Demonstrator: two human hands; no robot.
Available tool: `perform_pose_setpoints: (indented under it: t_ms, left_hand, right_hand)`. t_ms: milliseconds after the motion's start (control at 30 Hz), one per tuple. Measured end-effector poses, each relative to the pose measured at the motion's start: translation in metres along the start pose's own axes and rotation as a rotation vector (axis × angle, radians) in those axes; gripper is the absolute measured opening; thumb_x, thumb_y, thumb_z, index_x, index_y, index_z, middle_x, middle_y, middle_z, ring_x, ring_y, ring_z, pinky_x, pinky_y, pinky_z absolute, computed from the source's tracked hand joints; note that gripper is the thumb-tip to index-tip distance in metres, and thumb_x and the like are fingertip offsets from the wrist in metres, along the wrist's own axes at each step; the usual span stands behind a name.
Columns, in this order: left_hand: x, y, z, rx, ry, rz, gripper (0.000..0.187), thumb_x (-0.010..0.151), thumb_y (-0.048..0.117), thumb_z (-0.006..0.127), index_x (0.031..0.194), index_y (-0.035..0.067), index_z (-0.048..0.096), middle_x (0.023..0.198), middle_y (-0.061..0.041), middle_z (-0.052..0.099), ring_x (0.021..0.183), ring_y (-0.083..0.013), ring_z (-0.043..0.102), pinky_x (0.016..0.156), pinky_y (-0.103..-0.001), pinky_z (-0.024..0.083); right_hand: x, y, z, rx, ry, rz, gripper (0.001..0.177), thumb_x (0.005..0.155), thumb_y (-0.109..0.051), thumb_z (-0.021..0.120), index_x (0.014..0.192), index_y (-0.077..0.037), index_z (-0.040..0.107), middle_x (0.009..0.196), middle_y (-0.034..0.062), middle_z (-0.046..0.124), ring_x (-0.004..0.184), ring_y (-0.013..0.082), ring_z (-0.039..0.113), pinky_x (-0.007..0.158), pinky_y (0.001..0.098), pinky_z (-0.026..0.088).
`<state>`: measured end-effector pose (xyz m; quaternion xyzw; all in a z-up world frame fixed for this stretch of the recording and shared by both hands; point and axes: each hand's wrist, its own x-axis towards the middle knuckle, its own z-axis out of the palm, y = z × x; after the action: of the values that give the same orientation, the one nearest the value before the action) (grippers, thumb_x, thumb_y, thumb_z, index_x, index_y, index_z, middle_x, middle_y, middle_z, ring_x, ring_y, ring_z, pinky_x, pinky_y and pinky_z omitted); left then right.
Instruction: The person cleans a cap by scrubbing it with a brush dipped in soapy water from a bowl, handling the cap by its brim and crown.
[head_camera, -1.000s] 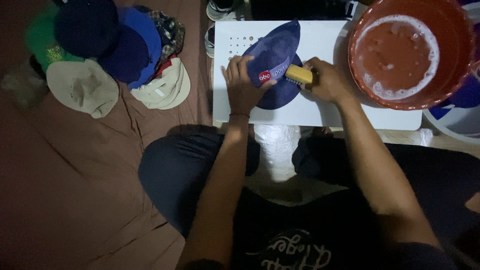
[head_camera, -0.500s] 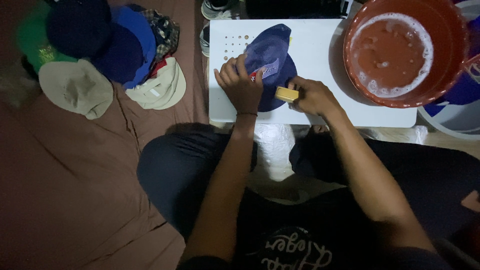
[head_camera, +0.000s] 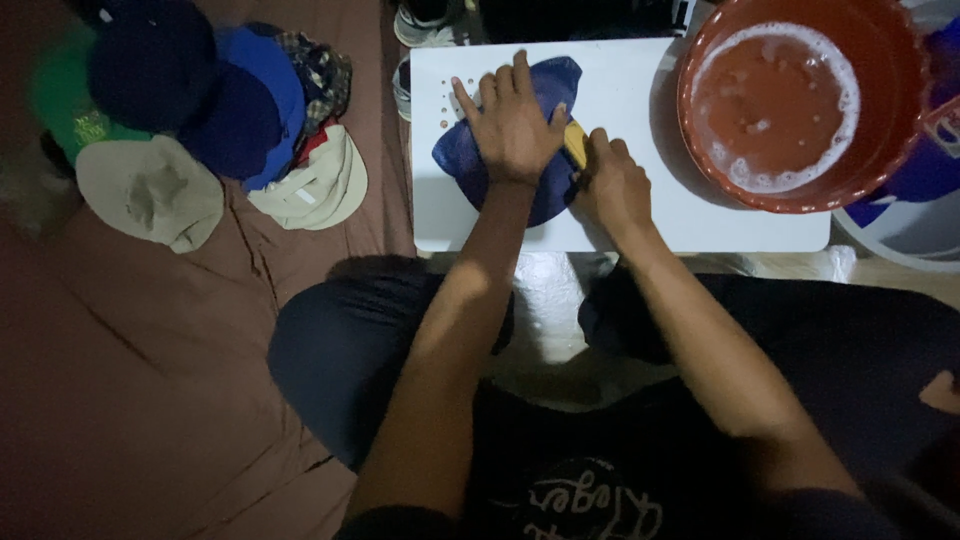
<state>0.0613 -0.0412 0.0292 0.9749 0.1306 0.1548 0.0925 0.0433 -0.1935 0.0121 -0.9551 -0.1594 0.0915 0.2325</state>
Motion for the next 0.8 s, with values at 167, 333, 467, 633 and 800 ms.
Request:
perform_pose_setpoints:
  t_ms: [167,333,467,633,800]
  left_hand:
    - [0.009,0.007,0.01,0.16,-0.118,-0.032,0.082,0.066,0.085,0.055,0.114,0.019,0.064,0.108,-0.01,0.064,0.107,-0.0354,0.055,0.09,-0.053,0.035]
    - [0.006,-0.008,0.006,0.101,-0.036,-0.063,0.024,0.075,0.035,0.059,0.086,0.018,0.072,0.085,-0.006,0.069,0.087,-0.0302,0.061,0.081,-0.05,0.038]
    - [-0.006,-0.011,-0.006,0.092,0.052,-0.102,0.03,0.08,0.042,0.065,0.094,0.017,0.071,0.093,-0.006,0.068,0.093,-0.0267,0.061,0.09,-0.046,0.034]
    - [-0.081,0.014,0.02,-0.016,0.385,0.167,0.018,0.092,0.025,0.058,0.109,0.018,0.056,0.106,-0.005,0.05,0.1,-0.0278,0.053,0.089,-0.05,0.041]
    - [-0.134,-0.005,0.046,-0.291,0.017,-0.034,0.051,0.089,0.029,0.064,0.137,0.027,0.045,0.1,-0.007,0.056,0.094,-0.0319,0.064,0.073,-0.048,0.054]
  right_hand:
    - [-0.008,-0.005,0.007,0.032,0.022,0.046,0.043,0.071,-0.012,0.061,0.109,-0.009,0.04,0.094,0.0194,0.053,0.069,0.0546,0.055,0.051,0.0628,0.043]
    - [-0.002,0.003,0.003,0.023,0.035,0.114,0.038,0.079,-0.019,0.064,0.11,-0.011,0.043,0.094,0.0213,0.057,0.077,0.0522,0.059,0.06,0.0627,0.046]
    - [-0.003,0.003,0.004,0.031,-0.001,0.14,0.039,0.082,-0.021,0.062,0.114,-0.012,0.043,0.096,0.023,0.057,0.081,0.0539,0.059,0.062,0.0645,0.045]
    - [-0.001,0.008,0.006,-0.049,0.033,0.06,0.038,0.083,-0.018,0.067,0.112,-0.008,0.044,0.09,0.021,0.057,0.077,0.0493,0.062,0.061,0.0608,0.051]
    - [-0.013,-0.018,-0.013,-0.021,0.02,0.014,0.034,0.088,-0.015,0.066,0.115,-0.007,0.046,0.091,0.0204,0.056,0.08,0.0508,0.065,0.062,0.0625,0.054]
